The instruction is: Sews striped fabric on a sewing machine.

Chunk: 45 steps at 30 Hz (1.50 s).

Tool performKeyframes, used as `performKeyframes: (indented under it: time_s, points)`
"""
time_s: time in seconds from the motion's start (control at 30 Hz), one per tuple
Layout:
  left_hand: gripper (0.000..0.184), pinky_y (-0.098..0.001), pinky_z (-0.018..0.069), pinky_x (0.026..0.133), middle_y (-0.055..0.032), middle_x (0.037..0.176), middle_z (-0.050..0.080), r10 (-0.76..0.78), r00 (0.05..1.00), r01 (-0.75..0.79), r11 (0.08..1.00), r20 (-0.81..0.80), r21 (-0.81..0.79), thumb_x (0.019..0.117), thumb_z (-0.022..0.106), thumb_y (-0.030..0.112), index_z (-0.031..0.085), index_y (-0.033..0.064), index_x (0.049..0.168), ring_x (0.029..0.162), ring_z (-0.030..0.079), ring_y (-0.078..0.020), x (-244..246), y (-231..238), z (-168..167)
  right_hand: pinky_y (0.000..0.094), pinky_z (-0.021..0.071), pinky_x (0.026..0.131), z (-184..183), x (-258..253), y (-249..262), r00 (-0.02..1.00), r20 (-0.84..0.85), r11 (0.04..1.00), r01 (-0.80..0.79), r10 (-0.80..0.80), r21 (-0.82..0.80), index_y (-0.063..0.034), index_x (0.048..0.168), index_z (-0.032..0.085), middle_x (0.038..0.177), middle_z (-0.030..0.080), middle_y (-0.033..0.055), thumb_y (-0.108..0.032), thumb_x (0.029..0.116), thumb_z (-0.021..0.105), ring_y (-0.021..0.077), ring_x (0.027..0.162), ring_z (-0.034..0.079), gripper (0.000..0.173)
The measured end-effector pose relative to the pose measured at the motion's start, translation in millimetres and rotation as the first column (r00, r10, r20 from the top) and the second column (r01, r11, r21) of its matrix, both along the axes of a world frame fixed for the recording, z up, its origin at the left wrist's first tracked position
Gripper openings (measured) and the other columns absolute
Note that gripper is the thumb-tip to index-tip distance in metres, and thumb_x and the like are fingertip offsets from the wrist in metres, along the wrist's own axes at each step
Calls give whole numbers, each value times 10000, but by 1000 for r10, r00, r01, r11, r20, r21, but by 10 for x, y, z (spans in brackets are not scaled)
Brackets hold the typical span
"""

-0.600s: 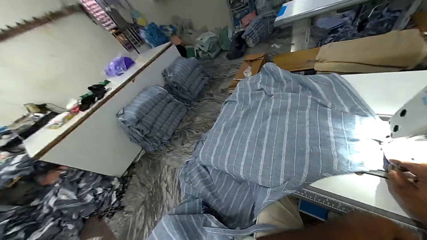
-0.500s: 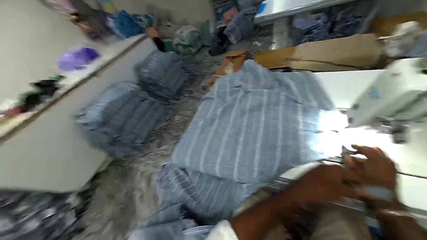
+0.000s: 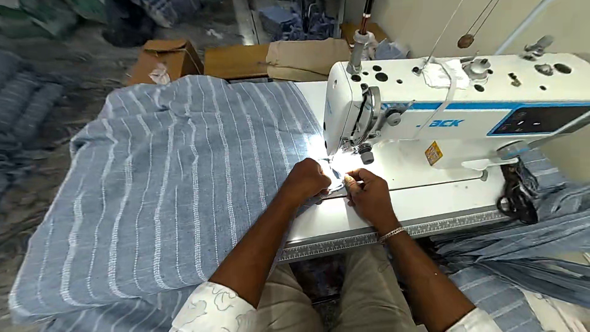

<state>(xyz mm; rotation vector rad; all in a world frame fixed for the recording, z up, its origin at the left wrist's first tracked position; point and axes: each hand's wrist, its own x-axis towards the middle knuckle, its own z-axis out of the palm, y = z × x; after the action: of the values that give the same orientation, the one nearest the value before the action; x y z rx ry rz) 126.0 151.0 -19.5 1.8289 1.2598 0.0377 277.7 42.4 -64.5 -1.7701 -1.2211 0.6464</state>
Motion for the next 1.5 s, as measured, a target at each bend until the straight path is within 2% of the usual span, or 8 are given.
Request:
performKeyframes:
  time_s: [0.47, 0.57, 0.63, 0.73, 0.93, 1.1, 1.3, 1.5]
  points:
    - [262, -475, 533, 612, -79, 705, 689, -39, 996, 49, 992, -86, 114, 961, 682, 279, 683, 73, 799, 643, 664, -232, 1, -51, -35, 379, 555, 602, -140, -87, -13, 876, 481, 987, -94, 19, 132, -100, 1054, 769, 868, 676, 59, -172, 969, 641, 182, 680, 640, 170]
    - [330, -648, 505, 834, -180, 1094, 700, 51, 960, 70, 908, -276, 414, 943, 691, 390, 732, 95, 1086, 1098, 641, -414, 1, -311, 16, 410, 574, 640, -120, -108, 9, 834, 551, 989, -116, 44, 96, -95, 1058, 771, 885, 672, 84, -164, 977, 621, 218, 762, 678, 184]
    - [634, -753, 330, 1077, -213, 1504, 514, 129, 942, 37, 878, -311, 477, 942, 634, 579, 612, 157, 1414, 1449, 376, -490, -66, -325, -83, 423, 584, 660, -84, -122, 56, 795, 602, 993, -116, 78, 24, -106, 1122, 775, 954, 675, 112, -157, 999, 595, 245, 802, 689, 224]
    - [877, -765, 71, 1184, -192, 1683, 268, 183, 943, -20, 865, -279, 502, 902, 525, 770, 450, 201, 1566, 1558, 149, -489, -146, -93, -322, 453, 597, 681, 53, -178, 110, 757, 617, 972, -102, 215, -213, -152, 1316, 694, 1161, 642, 145, -126, 1024, 531, 281, 856, 700, 335]
    - [919, -761, 52, 1190, -176, 1686, 269, 183, 953, -28, 849, -242, 528, 860, 545, 815, 466, 217, 1554, 1565, 140, -471, -120, 321, -398, 430, 605, 866, 429, 429, -137, 836, 342, 889, -325, 429, -322, -113, 1378, 649, 1285, 628, 150, -189, 1062, 556, 233, 998, 696, 338]
    - [942, -752, 50, 1191, -155, 1694, 263, 179, 948, -20, 859, -265, 511, 849, 532, 839, 446, 234, 1566, 1571, 130, -457, -129, 353, -370, 698, 477, 993, 747, 1508, -842, 680, 730, 956, 254, -69, -147, -25, 1443, 561, 1393, 596, 261, -219, 1066, 552, 472, 1228, 610, 425]
    - [850, -764, 57, 1189, -175, 1664, 324, 128, 977, -20, 854, -171, 520, 884, 609, 738, 512, 185, 1521, 1557, 165, -477, -152, 255, -385, 873, 205, 1055, 359, 1658, -996, 628, 754, 815, 323, 195, -480, -29, 1577, 390, 1581, 446, 210, -10, 891, 694, 490, 1353, 512, 751]
    - [373, -696, 473, 840, -231, 1078, 684, 161, 959, -14, 850, -234, 527, 980, 679, 414, 721, 54, 1069, 1091, 622, -473, -690, -486, -31, 765, 374, 1053, 416, 1537, -1024, 695, 713, 933, 311, -92, -182, 40, 1474, 494, 1512, 470, 315, -192, 1049, 557, 537, 1358, 485, 488]
